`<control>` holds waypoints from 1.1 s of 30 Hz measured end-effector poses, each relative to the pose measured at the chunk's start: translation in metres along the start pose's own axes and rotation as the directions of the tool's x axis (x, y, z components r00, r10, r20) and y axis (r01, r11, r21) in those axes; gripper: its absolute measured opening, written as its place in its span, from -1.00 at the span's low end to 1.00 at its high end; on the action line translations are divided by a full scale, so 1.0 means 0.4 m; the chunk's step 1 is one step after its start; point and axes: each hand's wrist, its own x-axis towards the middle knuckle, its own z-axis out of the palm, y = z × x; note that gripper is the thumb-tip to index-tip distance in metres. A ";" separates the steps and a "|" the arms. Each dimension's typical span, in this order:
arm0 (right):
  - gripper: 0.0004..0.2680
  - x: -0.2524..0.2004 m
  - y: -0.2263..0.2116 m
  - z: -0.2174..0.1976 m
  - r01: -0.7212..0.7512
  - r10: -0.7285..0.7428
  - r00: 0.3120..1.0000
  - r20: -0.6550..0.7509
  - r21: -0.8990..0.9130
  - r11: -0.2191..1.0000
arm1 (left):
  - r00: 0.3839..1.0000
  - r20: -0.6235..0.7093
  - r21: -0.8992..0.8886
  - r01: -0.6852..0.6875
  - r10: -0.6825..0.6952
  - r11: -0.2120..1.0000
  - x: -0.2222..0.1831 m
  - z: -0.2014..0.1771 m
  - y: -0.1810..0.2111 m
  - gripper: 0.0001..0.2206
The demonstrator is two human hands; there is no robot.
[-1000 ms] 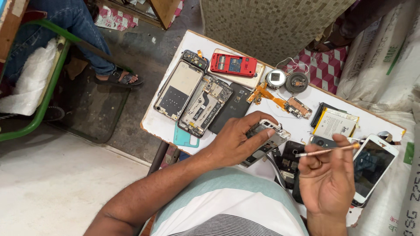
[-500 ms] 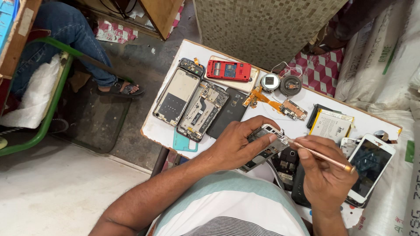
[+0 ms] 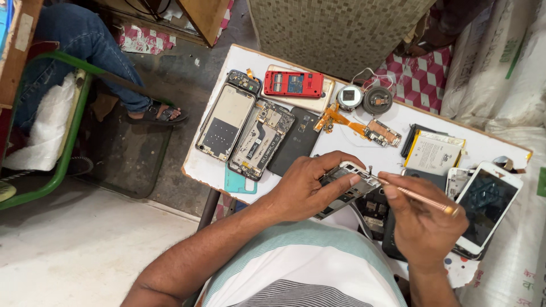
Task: The person uses a screwdriver to remove screws from a white smartphone chassis held in the left hand. The person places the removed screws on the table among other disassembled phone parts and continues unscrewing additional fasteners from the same device.
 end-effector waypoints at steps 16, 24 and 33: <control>-0.90 0.027 0.085 -0.025 -0.174 0.142 0.984 0.104 0.468 0.867 | 0.984 0.175 -0.131 -0.005 0.028 0.991 0.018 0.005 -0.059 -0.73; -0.90 0.009 0.128 -0.019 -0.300 0.279 0.951 0.135 0.626 0.720 | 0.972 0.224 -0.194 0.122 -0.077 0.973 0.022 0.025 -0.085 -0.76; -0.87 0.011 0.081 0.023 0.007 0.009 0.995 -0.099 0.161 0.987 | 0.985 0.141 -0.351 0.140 -0.096 0.926 0.035 0.054 -0.110 -0.74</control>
